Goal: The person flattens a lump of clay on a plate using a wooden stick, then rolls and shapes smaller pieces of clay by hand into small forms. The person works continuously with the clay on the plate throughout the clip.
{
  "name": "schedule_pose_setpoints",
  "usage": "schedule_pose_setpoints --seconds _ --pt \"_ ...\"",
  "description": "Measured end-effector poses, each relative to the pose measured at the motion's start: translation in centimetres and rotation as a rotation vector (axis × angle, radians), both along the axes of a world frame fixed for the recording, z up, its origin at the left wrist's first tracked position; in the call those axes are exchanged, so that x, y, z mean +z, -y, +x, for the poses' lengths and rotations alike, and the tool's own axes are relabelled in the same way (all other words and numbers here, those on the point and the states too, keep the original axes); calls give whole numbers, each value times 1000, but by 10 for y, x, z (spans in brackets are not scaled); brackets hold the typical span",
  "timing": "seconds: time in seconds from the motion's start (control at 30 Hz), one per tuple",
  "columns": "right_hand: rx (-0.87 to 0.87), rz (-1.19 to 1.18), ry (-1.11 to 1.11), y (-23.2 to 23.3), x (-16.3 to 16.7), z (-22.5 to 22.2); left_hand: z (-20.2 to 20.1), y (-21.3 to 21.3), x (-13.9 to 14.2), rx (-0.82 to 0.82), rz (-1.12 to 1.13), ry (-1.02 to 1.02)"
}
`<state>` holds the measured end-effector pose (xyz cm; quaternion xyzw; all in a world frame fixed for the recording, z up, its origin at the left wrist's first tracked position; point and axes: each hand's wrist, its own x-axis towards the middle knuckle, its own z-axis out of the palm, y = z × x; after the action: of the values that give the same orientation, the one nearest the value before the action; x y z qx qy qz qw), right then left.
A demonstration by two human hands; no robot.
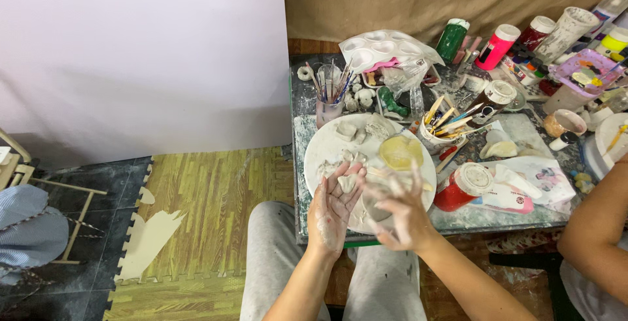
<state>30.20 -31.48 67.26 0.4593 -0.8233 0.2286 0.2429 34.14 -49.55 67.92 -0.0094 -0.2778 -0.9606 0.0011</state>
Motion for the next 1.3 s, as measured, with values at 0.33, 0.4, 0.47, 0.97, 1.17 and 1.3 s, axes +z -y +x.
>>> schedule_pose_setpoints --seconds 0.33,0.4,0.47,0.97,1.17,1.3 --pt "-66 -297 -25 11 17 14 4 4 10 -162 78 133" --pt "-114 -296 64 15 17 17 4 2 11 -155 66 165" --pt "-145 -276 105 17 15 19 4 0 11 -150 93 184" --pt "-47 29 -123 -4 -13 18 1 -3 8 -82 107 206" --pt "-75 77 -93 -9 -17 12 0 -4 6 -50 109 172" --pt "58 65 -86 -8 -20 9 1 -4 5 -86 76 154"
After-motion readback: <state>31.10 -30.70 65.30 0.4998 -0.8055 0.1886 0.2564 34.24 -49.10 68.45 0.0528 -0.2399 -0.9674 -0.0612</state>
